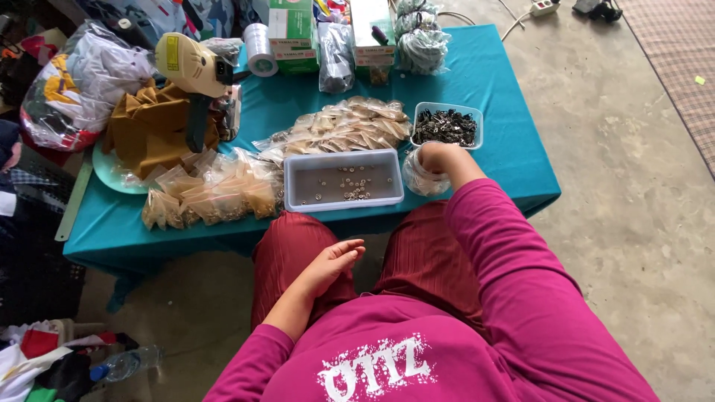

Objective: Picking small metal eyelets from a tray and placing them into small plastic bags for packaging.

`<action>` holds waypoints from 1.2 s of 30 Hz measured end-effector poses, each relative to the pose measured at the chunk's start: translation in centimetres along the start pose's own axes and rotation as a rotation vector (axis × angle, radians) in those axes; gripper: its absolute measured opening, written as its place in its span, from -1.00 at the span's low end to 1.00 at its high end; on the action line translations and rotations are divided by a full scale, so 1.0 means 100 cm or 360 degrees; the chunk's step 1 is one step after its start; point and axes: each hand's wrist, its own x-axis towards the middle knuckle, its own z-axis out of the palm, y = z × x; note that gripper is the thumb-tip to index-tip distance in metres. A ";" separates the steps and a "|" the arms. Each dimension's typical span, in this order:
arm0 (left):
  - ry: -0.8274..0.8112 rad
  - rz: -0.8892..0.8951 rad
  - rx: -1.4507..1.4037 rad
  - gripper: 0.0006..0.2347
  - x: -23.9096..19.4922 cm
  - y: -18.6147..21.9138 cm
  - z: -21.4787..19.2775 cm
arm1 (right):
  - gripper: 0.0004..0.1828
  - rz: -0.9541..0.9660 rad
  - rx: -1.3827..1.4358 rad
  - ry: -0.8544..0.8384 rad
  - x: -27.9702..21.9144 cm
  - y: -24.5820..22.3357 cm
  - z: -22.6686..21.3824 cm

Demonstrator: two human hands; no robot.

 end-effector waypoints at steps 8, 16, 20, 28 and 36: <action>-0.0068 -0.0018 0.0067 -0.64 0.014 -0.013 -0.010 | -0.78 -0.0223 0.0452 0.0765 -0.072 0.020 0.010; -0.0085 0.0171 0.0199 -0.60 0.014 -0.004 -0.002 | -0.83 -0.0463 0.2770 0.0856 -0.172 -0.057 0.072; -0.0092 0.0307 0.0260 -0.48 0.016 0.020 0.014 | -0.92 -0.0623 0.3184 0.0368 -0.165 -0.089 0.116; 0.0099 0.0671 -0.0186 -0.73 0.014 0.072 0.047 | -0.89 -0.0810 0.3082 0.0342 -0.183 -0.140 0.096; 0.0274 0.0767 0.0140 -0.83 -0.012 0.099 0.062 | -0.91 -0.1290 0.3298 0.0594 -0.175 -0.156 0.093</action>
